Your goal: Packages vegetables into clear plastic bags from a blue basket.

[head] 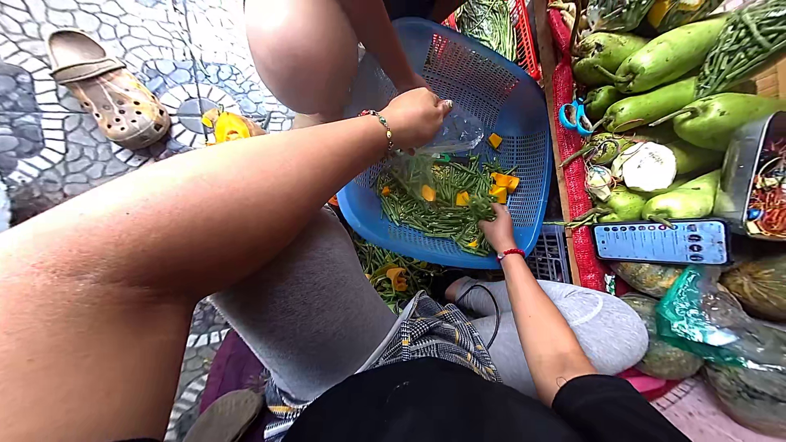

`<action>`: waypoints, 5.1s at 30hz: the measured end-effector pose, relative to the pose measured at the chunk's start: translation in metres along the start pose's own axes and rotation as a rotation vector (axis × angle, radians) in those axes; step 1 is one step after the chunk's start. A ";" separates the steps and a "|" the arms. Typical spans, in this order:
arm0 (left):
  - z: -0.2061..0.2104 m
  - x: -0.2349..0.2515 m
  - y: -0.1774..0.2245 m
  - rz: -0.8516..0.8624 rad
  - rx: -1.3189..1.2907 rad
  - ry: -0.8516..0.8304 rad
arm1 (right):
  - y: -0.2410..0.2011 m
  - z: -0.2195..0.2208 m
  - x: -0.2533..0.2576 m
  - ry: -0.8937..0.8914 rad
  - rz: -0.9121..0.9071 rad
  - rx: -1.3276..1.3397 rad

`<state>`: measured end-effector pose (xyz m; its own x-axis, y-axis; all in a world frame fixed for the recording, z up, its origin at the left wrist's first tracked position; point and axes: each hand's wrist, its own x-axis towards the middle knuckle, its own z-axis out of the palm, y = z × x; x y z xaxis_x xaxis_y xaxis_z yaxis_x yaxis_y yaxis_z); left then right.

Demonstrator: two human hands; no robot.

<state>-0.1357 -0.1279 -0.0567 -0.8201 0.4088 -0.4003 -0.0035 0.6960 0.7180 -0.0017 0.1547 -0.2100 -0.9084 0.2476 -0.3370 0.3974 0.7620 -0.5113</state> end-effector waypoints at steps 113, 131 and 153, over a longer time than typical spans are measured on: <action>-0.008 0.000 0.014 0.027 -0.271 0.138 | -0.034 0.026 -0.031 -0.172 -0.013 -0.367; 0.006 -0.019 0.045 -0.058 -0.597 0.002 | -0.024 0.035 -0.020 -0.174 0.245 -0.356; 0.012 0.001 0.012 -0.006 -0.305 0.033 | -0.008 0.002 -0.014 -0.193 0.082 -0.041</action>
<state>-0.1300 -0.1118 -0.0553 -0.8377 0.3822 -0.3900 -0.1757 0.4874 0.8553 0.0079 0.1436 -0.2025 -0.8301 0.1932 -0.5232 0.4594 0.7686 -0.4452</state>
